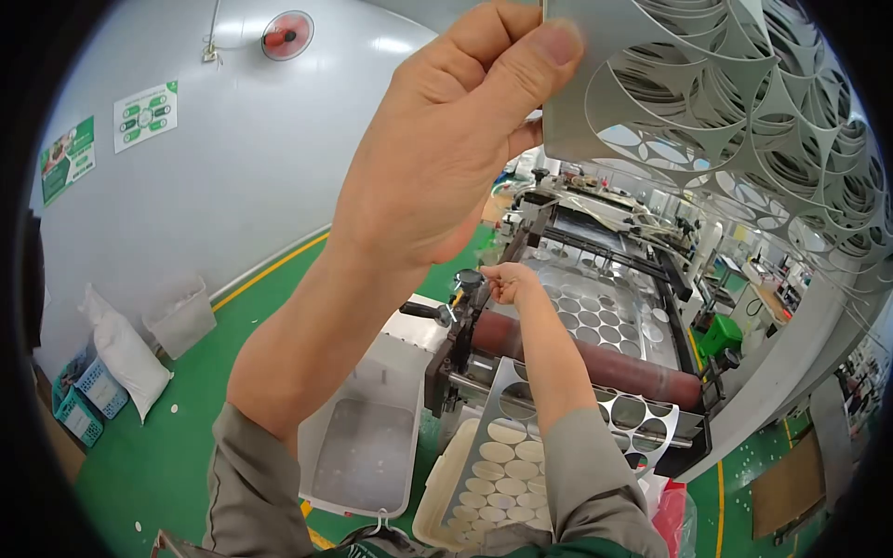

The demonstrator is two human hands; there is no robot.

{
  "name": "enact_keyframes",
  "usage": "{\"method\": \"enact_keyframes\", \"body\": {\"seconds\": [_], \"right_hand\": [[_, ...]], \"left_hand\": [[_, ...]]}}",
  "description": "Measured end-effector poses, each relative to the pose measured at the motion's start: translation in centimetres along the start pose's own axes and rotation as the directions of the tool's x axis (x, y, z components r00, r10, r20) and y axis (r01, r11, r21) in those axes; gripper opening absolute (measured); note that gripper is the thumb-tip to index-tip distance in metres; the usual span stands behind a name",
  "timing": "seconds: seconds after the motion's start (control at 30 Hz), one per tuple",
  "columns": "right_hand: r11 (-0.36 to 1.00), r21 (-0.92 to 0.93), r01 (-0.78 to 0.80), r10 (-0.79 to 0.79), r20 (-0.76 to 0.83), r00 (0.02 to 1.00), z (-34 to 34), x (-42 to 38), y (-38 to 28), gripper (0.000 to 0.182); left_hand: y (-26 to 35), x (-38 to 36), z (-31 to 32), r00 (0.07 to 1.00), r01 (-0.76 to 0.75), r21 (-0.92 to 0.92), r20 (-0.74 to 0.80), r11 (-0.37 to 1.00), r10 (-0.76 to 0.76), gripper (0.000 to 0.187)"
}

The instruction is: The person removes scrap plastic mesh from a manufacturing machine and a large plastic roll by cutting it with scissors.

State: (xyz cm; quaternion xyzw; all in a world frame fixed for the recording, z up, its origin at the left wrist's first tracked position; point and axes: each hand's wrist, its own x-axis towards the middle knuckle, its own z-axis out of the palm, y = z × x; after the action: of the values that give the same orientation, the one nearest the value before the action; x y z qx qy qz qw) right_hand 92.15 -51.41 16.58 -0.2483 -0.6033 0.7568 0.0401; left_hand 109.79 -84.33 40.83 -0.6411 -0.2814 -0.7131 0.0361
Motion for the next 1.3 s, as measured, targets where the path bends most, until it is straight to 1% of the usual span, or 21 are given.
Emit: {"method": "enact_keyframes", "body": {"seconds": [0.07,0.13,0.17,0.2,0.27,0.33,0.4,0.43,0.47,0.53,0.57,0.6,0.67,0.7,0.77,0.8,0.87,0.9,1.0,1.07,1.3], "right_hand": [[0.990,-0.099,0.101,-0.104,-0.030,0.994,0.3,-0.3,-0.2,0.023],[0.897,-0.317,0.307,-0.351,-0.091,0.932,1.1,-0.3,0.0,0.019],[0.765,-0.479,0.430,-0.536,-0.106,0.837,1.6,-0.3,0.3,0.018],[0.556,-0.638,0.533,-0.740,-0.088,0.667,2.2,-0.3,0.7,0.017],[0.187,-0.773,0.606,-0.954,0.005,0.300,4.5,-1.7,0.9,0.016],[0.057,-0.734,0.677,-0.983,0.076,0.164,8.8,-8.8,0.0,0.016],[-0.045,-0.673,0.739,-0.970,0.207,0.130,11.9,-15.7,-0.9,0.013],[-0.128,-0.660,0.740,-0.927,0.345,0.148,12.0,-18.5,-0.5,0.011],[-0.204,-0.629,0.750,-0.865,0.475,0.163,12.1,-21.3,-0.1,0.009],[-0.296,-0.454,0.841,-0.722,0.683,0.115,12.6,-27.9,0.8,0.006],[-0.287,-0.486,0.826,-0.654,0.729,0.202,12.6,-31.6,0.9,0.009],[-0.307,-0.495,0.813,-0.660,0.726,0.193,12.5,-34.1,0.8,0.009],[-0.314,-0.344,0.885,-0.702,0.711,0.027,12.4,-37.6,0.8,0.015],[-0.331,-0.351,0.876,-0.702,0.712,0.020,12.4,-38.9,0.3,0.015],[-0.400,-0.230,0.887,-0.861,0.427,-0.278,12.6,-40.7,-1.3,0.023],[-0.346,-0.076,0.935,-0.916,0.242,-0.319,13.3,-40.5,-2.0,0.028],[-0.355,-0.007,0.935,-0.935,0.001,-0.355,14.7,-40.4,-3.9,0.029],[-0.366,-0.006,0.931,-0.931,0.007,-0.366,15.1,-40.4,-4.5,0.029],[-0.418,-0.058,0.907,-0.897,-0.128,-0.422,15.9,-40.1,-5.9,0.027],[-0.453,-0.185,0.872,-0.855,-0.186,-0.484,16.0,-39.9,-6.4,0.028],[-0.468,-0.339,0.816,-0.815,-0.191,-0.547,15.9,-39.7,-7.4,0.029]], "left_hand": [[-0.1,0.0,0.1,1.000,0.015,0.012,-0.005,1.000,-0.015,0.024],[-0.9,0.4,0.4,0.999,-0.035,-0.128,-0.007,0.991,0.034,0.024],[-1.3,0.4,0.3,0.999,-0.030,-0.117,-0.012,0.993,0.029,0.024],[-1.2,0.4,0.4,1.000,-0.025,-0.108,-0.016,0.994,0.023,0.024],[-1.2,0.4,0.4,1.000,-0.018,-0.121,-0.024,0.993,0.015,0.025],[-1.2,0.2,0.5,1.000,-0.013,-0.141,-0.026,0.990,0.009,0.025],[-0.9,0.3,0.7,0.997,0.033,-0.091,-0.069,0.995,-0.040,0.026],[-0.7,0.2,0.5,0.995,0.094,-0.132,-0.030,0.987,-0.098,0.024],[-0.6,0.4,0.4,0.998,0.056,-0.140,0.003,0.989,-0.056,0.024],[-0.5,0.4,0.2,0.981,0.192,-0.250,0.024,0.949,-0.192,0.019],[-0.2,0.3,0.0,0.984,0.177,-0.255,0.046,0.951,-0.170,0.019],[0.1,0.3,-0.3,0.977,0.213,-0.263,0.080,0.941,-0.199,0.015],[0.3,0.2,-0.6,0.969,0.241,-0.272,0.124,0.932,-0.214,0.011],[0.4,0.3,-0.7,0.962,0.269,-0.287,0.133,0.920,-0.240,0.011],[0.5,0.3,-0.6,0.952,0.303,-0.309,0.128,0.901,-0.276,0.010],[0.5,0.3,-0.5,0.956,0.291,-0.311,0.136,0.905,-0.261,0.010],[0.6,0.3,-0.7,0.944,0.327,-0.344,0.162,0.880,-0.287,0.009],[0.8,0.2,-0.6,0.945,0.324,-0.350,0.161,0.879,-0.284,0.009],[0.8,0.2,-0.9,0.941,0.334,-0.356,0.171,0.873,-0.291,0.010],[0.8,0.2,-0.8,0.945,0.326,-0.374,0.159,0.868,-0.286,0.011],[0.1,0.4,-0.5,0.953,0.297,-0.411,0.179,0.862,-0.243,0.012]]}}
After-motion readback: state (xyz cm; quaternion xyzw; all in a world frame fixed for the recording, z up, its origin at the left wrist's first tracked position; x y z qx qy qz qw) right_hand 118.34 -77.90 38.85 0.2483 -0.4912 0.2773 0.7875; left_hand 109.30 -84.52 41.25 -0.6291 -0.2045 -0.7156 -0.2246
